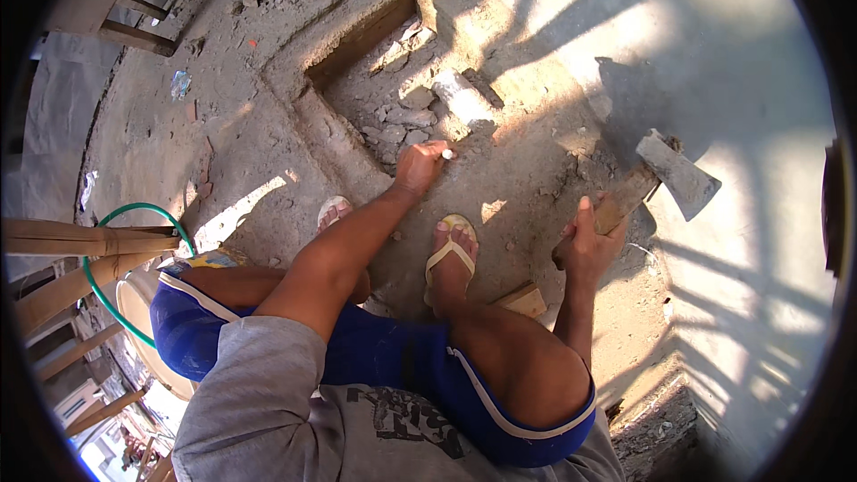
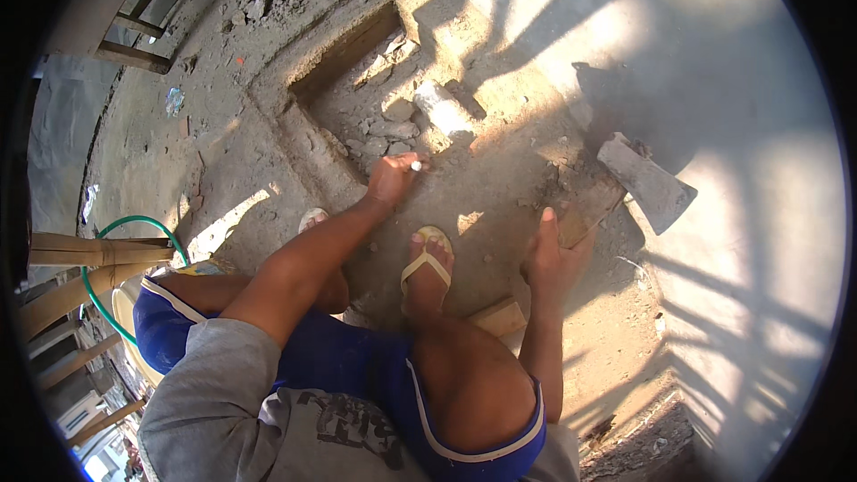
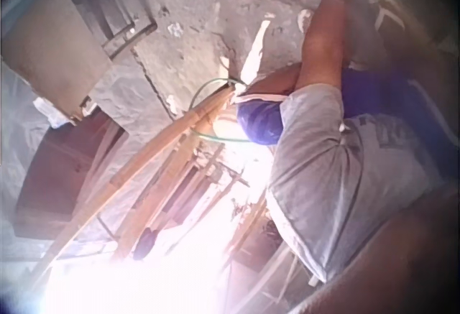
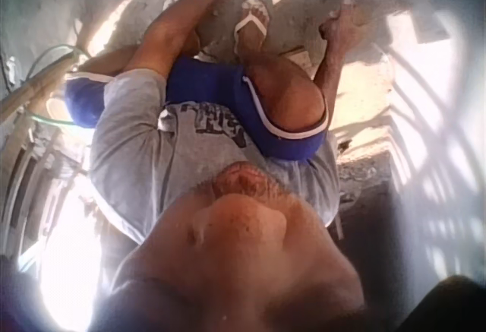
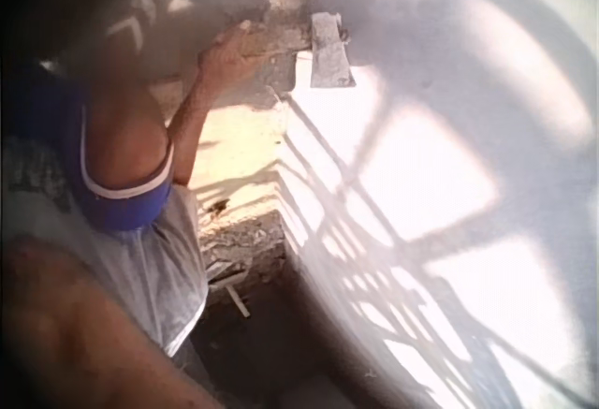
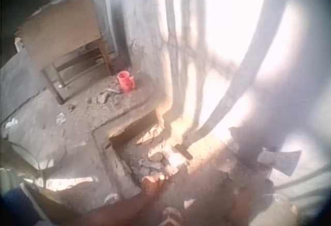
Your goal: The person uses an axe and a small metal chisel to chip away at concrete inside a rectangular cutout in the floor.
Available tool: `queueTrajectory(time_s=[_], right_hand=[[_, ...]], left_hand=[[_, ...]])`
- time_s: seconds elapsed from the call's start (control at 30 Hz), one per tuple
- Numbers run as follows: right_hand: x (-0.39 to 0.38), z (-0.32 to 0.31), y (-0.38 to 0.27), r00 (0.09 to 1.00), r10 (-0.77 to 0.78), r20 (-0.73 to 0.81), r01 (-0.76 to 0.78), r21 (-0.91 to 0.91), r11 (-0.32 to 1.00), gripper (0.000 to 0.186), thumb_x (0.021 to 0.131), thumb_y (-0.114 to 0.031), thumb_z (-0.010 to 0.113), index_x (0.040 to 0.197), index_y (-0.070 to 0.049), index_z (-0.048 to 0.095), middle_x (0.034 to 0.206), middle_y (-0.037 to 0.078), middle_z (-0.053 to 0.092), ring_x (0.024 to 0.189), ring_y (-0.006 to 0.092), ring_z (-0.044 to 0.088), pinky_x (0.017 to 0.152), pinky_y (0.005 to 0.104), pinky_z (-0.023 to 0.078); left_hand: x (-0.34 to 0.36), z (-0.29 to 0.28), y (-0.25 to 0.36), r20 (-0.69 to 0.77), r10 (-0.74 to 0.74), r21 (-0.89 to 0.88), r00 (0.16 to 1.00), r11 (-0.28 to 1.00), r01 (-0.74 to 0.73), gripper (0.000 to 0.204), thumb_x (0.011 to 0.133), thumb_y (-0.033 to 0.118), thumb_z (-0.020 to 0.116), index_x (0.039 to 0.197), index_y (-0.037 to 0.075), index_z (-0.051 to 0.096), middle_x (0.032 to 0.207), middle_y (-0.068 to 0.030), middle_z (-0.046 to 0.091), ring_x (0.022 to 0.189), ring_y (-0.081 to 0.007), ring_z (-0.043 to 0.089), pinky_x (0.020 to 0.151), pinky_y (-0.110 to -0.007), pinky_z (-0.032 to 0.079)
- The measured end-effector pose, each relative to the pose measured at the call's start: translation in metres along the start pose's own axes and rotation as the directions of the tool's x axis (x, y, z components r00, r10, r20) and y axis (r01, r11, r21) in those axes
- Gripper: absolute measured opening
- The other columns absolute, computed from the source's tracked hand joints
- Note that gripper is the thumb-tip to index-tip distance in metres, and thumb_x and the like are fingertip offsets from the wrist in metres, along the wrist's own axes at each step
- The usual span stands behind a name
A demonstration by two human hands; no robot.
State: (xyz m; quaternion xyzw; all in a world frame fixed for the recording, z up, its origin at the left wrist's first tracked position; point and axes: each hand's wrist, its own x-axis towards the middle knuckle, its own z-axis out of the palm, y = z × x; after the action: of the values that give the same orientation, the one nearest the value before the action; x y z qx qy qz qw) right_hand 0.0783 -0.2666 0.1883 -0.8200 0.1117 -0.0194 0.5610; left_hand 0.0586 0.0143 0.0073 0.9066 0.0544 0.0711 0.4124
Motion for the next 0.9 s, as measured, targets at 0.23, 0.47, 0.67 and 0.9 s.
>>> queueTrajectory(time_s=[0.23, 0.47, 0.67, 0.9], right_hand=[[-0.005, -0.019, 0.007, 0.977, 0.165, 0.136, -0.164, -0.018, 0.986, 0.032, 0.094, -0.018, 0.07, 0.118, -0.001, 0.056, 0.07, 0.003, 0.057, 0.052, 0.0119, 0.054, 0.047, 0.0274, 0.044], [-0.064, -0.016, 0.067, 0.821, 0.455, 0.346, -0.448, -0.106, 0.888, 0.03, 0.093, -0.017, 0.072, 0.115, -0.002, 0.058, 0.071, 0.002, 0.056, 0.052, 0.0118, 0.053, 0.046, 0.0283, 0.043], [-0.073, -0.003, 0.051, 0.802, 0.434, 0.41, -0.452, -0.059, 0.89, 0.023, 0.093, -0.016, 0.071, 0.108, -0.005, 0.057, 0.072, 0.0, 0.055, 0.054, 0.0102, 0.052, 0.048, 0.0267, 0.043], [-0.041, 0.0, 0.032, 0.908, 0.095, 0.408, -0.017, -0.192, 0.981, 0.026, 0.094, -0.015, 0.071, 0.113, -0.003, 0.057, 0.074, 0.001, 0.057, 0.055, 0.0101, 0.053, 0.05, 0.026, 0.043]], left_hand=[[0.034, -0.017, -0.016, -0.085, -0.35, -0.501, 0.933, 0.824, 0.263, 0.017, 0.095, 0.015, 0.072, 0.103, 0.0, 0.07, 0.095, -0.0041, 0.074, 0.088, -0.008, 0.066, 0.081, -0.029, 0.053], [0.027, -0.01, 0.009, 0.164, -0.083, -0.288, 0.983, 0.949, 0.128, 0.015, 0.094, 0.016, 0.072, 0.106, 0.009, 0.067, 0.091, -0.0097, 0.073, 0.078, -0.0215, 0.067, 0.075, -0.033, 0.052], [0.008, -0.01, 0.023, 0.201, -0.047, -0.277, 0.978, 0.955, 0.103, 0.017, 0.094, 0.016, 0.071, 0.107, 0.006, 0.067, 0.094, -0.0123, 0.074, 0.083, -0.0233, 0.071, 0.074, -0.036, 0.054], [0.004, 0.004, 0.041, 0.2, 0.226, -0.105, 0.953, 0.972, -0.208, 0.017, 0.09, 0.018, 0.073, 0.1, 0.006, 0.065, 0.094, -0.0174, 0.069, 0.091, -0.0399, 0.067, 0.073, -0.045, 0.053]])
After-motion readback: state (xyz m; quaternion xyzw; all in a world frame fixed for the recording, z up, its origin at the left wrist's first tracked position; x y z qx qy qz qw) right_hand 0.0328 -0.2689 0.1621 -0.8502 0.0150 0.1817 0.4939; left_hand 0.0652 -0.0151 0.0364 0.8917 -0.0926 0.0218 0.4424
